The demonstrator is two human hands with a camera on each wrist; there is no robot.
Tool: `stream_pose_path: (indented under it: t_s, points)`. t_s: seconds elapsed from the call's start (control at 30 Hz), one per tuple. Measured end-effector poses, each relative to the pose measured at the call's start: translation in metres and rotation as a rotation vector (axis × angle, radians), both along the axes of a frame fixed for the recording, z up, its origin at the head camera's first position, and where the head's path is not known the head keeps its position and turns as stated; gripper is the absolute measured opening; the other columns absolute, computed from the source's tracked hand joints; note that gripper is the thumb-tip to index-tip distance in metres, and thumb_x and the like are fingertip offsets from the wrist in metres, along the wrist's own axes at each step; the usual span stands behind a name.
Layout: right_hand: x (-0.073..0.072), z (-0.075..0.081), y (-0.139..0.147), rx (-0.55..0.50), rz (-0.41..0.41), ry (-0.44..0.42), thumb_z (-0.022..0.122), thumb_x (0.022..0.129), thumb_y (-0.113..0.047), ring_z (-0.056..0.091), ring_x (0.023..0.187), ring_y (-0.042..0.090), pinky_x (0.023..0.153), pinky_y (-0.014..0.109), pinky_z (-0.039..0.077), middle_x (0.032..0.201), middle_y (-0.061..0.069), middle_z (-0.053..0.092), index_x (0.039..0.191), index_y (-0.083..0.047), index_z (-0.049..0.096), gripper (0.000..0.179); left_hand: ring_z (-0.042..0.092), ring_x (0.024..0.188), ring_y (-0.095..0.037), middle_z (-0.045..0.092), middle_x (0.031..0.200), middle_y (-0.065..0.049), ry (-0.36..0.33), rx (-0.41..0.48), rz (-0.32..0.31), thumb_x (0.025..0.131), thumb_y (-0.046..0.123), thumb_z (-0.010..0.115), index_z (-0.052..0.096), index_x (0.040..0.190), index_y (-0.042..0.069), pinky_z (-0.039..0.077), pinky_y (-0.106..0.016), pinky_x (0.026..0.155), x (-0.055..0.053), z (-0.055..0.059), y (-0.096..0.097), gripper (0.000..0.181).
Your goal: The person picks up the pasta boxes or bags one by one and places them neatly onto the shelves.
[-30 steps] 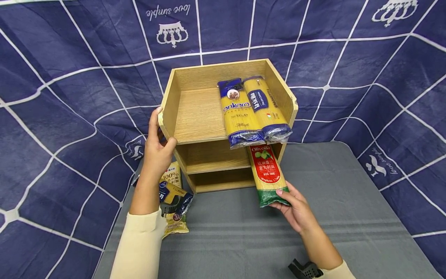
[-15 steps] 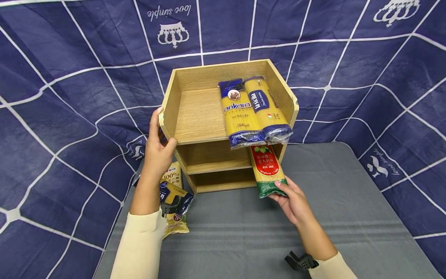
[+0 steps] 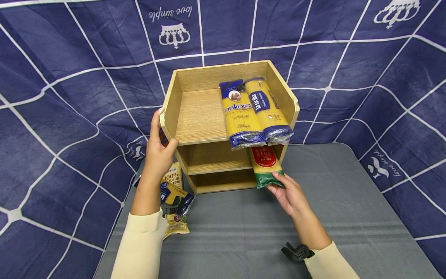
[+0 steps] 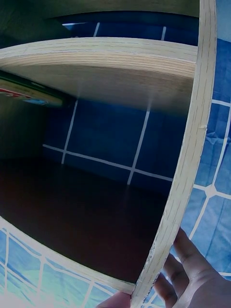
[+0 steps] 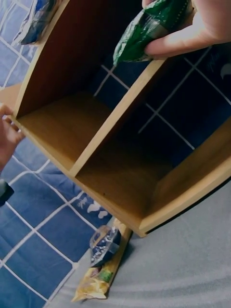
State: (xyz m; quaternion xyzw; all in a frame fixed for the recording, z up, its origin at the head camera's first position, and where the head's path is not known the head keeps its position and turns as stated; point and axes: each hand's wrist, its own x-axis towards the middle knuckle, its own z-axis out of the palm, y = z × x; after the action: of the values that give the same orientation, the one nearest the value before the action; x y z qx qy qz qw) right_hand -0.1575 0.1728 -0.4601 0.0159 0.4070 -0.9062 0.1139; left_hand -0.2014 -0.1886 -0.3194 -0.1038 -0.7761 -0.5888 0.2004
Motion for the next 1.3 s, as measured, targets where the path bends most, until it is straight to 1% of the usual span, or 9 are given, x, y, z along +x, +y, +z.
stream_pose_path:
  t_s: [0.13,0.3,0.43,0.57,0.7,0.9,1.0,1.17,1.3]
  points:
    - [-0.006,0.001,-0.002,-0.041,-0.019,-0.045,0.042,0.106,-0.007,0.065,0.113,0.012,0.097,0.029,0.055,0.123,-0.001,0.064,0.135,-0.006,0.046,0.029,0.051,0.128,-0.022,0.045,0.150,0.004,0.002,0.004,-0.003,0.089,-0.007,0.047,0.029,0.155,0.042,0.051,-0.024,0.089,0.001,0.001,0.001,0.085]
    - [-0.013,0.002,-0.005,-0.097,-0.050,-0.112,0.044,0.106,-0.007,0.066,0.109,0.012,0.096,0.029,0.056,0.119,0.000,0.064,0.118,-0.009,0.060,0.020,0.050,0.131,-0.020,0.044,0.152,0.005,-0.002,-0.008,0.002,0.089,-0.006,0.047,0.029,0.155,0.043,0.051,-0.032,0.095,0.000,0.000,0.000,0.085]
    - [-0.019,0.004,-0.006,-0.145,-0.042,-0.149,0.045,0.106,-0.009,0.065,0.111,0.012,0.099,0.029,0.054,0.125,0.001,0.058,0.124,-0.008,0.052,0.019,0.049,0.132,-0.021,0.043,0.153,0.004,-0.005,-0.018,0.009,0.088,-0.006,0.048,0.028,0.155,0.045,0.051,-0.038,0.098,-0.001,0.000,0.000,0.086]
    - [-0.024,0.006,-0.009,-0.184,-0.036,-0.188,0.045,0.106,-0.012,0.065,0.111,0.012,0.108,0.029,0.047,0.128,0.002,0.050,0.130,-0.009,0.040,0.025,0.049,0.132,-0.021,0.043,0.153,0.004,-0.006,-0.024,0.016,0.088,-0.005,0.048,0.028,0.154,0.046,0.050,-0.038,0.098,-0.001,0.000,0.000,0.086]
    - [-0.028,0.007,-0.013,-0.225,-0.064,-0.245,0.046,0.105,-0.014,0.064,0.109,0.012,0.114,0.030,0.040,0.124,0.001,0.049,0.126,-0.011,0.041,0.022,0.050,0.132,-0.022,0.043,0.153,0.004,-0.005,-0.019,0.015,0.088,-0.005,0.048,0.029,0.154,0.046,0.051,-0.036,0.098,-0.001,-0.001,0.000,0.086]
    - [-0.034,0.007,-0.016,-0.288,-0.104,-0.302,0.048,0.104,-0.014,0.061,0.109,0.012,0.117,0.030,0.037,0.119,0.000,0.050,0.120,-0.012,0.044,0.016,0.050,0.132,-0.022,0.043,0.153,0.004,-0.001,-0.014,0.016,0.087,-0.006,0.047,0.029,0.154,0.046,0.051,-0.039,0.098,-0.001,-0.001,0.000,0.086]
    - [-0.033,0.006,-0.014,-0.230,-0.066,-0.290,0.047,0.105,-0.020,0.059,0.112,0.013,0.115,0.030,0.040,0.121,0.002,0.047,0.122,-0.013,0.041,0.019,0.050,0.131,-0.022,0.043,0.153,0.004,-0.002,-0.011,0.012,0.087,-0.006,0.047,0.029,0.154,0.046,0.051,-0.039,0.098,0.000,-0.001,0.000,0.086]
    - [-0.023,0.000,-0.007,-0.034,-0.002,-0.259,0.045,0.105,-0.035,0.059,0.112,0.015,0.104,0.032,0.050,0.122,0.004,0.047,0.126,-0.019,0.038,0.027,0.050,0.131,-0.021,0.043,0.152,0.006,-0.006,-0.009,0.009,0.089,-0.006,0.047,0.029,0.155,0.045,0.051,-0.035,0.096,0.001,-0.001,0.000,0.085]
    - [-0.012,-0.005,-0.002,0.106,-0.016,-0.177,0.047,0.106,-0.034,0.063,0.111,0.014,0.096,0.029,0.054,0.116,0.001,0.057,0.125,-0.017,0.041,0.026,0.049,0.132,-0.021,0.043,0.153,0.007,-0.009,0.004,0.011,0.089,-0.006,0.047,0.029,0.155,0.045,0.050,-0.038,0.097,0.001,0.000,0.002,0.085]
